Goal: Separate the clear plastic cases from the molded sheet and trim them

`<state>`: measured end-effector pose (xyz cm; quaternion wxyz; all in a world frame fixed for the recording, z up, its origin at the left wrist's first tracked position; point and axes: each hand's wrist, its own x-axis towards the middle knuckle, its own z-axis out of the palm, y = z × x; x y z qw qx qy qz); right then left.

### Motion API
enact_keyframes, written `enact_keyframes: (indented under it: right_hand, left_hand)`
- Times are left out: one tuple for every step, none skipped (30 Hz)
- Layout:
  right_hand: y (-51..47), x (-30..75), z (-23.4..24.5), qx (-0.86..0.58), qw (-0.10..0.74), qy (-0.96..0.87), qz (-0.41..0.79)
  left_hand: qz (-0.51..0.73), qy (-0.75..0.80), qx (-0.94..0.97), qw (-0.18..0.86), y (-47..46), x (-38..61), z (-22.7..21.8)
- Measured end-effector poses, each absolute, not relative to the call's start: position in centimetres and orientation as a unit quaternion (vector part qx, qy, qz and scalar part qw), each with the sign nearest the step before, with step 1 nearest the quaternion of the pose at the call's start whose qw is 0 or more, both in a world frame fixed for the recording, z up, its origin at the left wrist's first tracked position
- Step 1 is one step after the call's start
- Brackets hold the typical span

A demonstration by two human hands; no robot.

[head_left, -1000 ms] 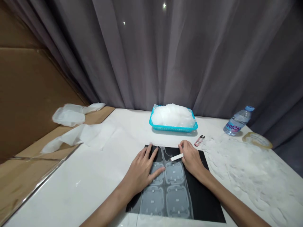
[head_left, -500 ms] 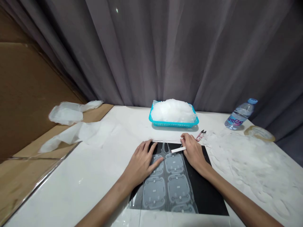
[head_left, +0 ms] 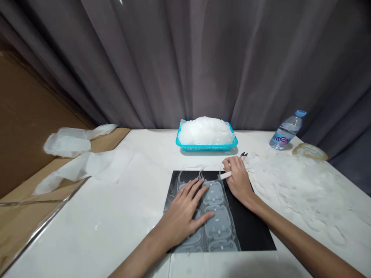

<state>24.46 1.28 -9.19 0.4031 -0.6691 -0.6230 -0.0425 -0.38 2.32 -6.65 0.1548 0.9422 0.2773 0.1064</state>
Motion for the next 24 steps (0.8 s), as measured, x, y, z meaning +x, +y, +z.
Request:
enact_keyframes:
  right_hand:
    - [0.7,24.7,-8.8,-0.658,0.414,-0.628,-0.031]
    - [0.1,25.0,-8.3,-0.646,0.421,-0.636,-0.021]
    - [-0.7,25.2,-8.0,-0.633,0.428,-0.645,-0.003]
    - [-1.5,25.5,-7.7,-0.618,0.438,-0.652,0.024]
    - [-2.3,25.7,-7.4,-0.603,0.449,-0.657,0.059]
    - [-3.2,25.9,-7.3,-0.587,0.461,-0.658,0.101]
    - [-4.0,26.0,-7.2,-0.572,0.474,-0.654,0.146]
    - [-4.7,26.1,-7.3,-0.559,0.486,-0.645,0.188]
    - [-5.3,26.1,-7.3,-0.549,0.497,-0.633,0.226]
    - [-5.8,26.1,-7.4,-0.541,0.505,-0.62,0.259]
    - [-6.1,26.1,-7.5,-0.531,0.512,-0.607,0.294]
    - [-6.2,26.1,-7.5,-0.52,0.519,-0.594,0.327]
    - [-6.2,26.1,-7.6,-0.508,0.523,-0.583,0.357]
    - [-6.1,26.1,-7.5,-0.497,0.525,-0.576,0.381]
    - [-5.9,26.2,-7.5,-0.49,0.524,-0.573,0.397]
    - [-5.6,26.2,-7.4,-0.486,0.519,-0.577,0.403]
    - [-5.4,26.2,-7.2,-0.485,0.51,-0.585,0.403]
    - [-5.2,26.2,-7.0,-0.488,0.497,-0.596,0.4]
    - [-5.1,26.2,-6.8,-0.491,0.48,-0.609,0.397]
    - [-5.0,26.1,-6.6,-0.495,0.461,-0.622,0.394]
    - [-5.0,26.1,-6.4,-0.499,0.443,-0.633,0.393]
    - [-5.0,26.0,-6.3,-0.501,0.426,-0.642,0.393]
    - [-5.0,25.9,-6.2,-0.504,0.411,-0.649,0.395]
    - [-5.0,25.8,-6.1,-0.508,0.398,-0.653,0.397]
  left_hand:
    - [0.1,0.277,0.942,0.159,2.3,-0.4,-6.8]
    - [0.096,0.276,0.942,0.165,2.5,-0.4,-6.9]
    - [0.095,0.275,0.941,0.171,2.7,-0.4,-6.8]
    - [0.097,0.274,0.94,0.177,3.1,-0.3,-6.7]
    - [0.101,0.274,0.939,0.182,3.5,-0.2,-6.5]
    - [0.105,0.274,0.938,0.186,4.0,-0.1,-6.3]
    - [0.11,0.273,0.937,0.186,4.6,0.1,-6.2]
    - [0.112,0.267,0.94,0.182,5.2,0.3,-6.0]
    - [0.11,0.26,0.943,0.176,5.8,0.6,-5.9]
    - [0.106,0.253,0.947,0.169,6.3,0.9,-5.9]
    - [0.099,0.246,0.95,0.163,6.9,1.1,-5.9]
    - [0.092,0.242,0.953,0.158,7.4,1.3,-6.0]
    - [0.087,0.239,0.955,0.153,7.8,1.5,-6.1]
    - [0.084,0.238,0.956,0.147,8.2,1.7,-6.1]
    - [0.086,0.24,0.957,0.14,8.5,1.8,-6.2]
    - [0.092,0.243,0.957,0.131,8.7,1.8,-6.2]
    - [0.101,0.245,0.957,0.122,8.7,1.8,-6.1]
    - [0.112,0.246,0.956,0.113,8.6,1.8,-6.0]
    - [0.126,0.245,0.955,0.107,8.4,1.7,-5.8]
    - [0.14,0.243,0.954,0.105,7.9,1.6,-5.6]
    - [0.152,0.238,0.953,0.108,7.4,1.4,-5.4]
    - [0.161,0.231,0.952,0.117,6.7,1.3,-5.2]
    - [0.163,0.223,0.952,0.13,5.9,1.2,-5.0]
    - [0.158,0.209,0.954,0.146,5.1,1.1,-4.9]
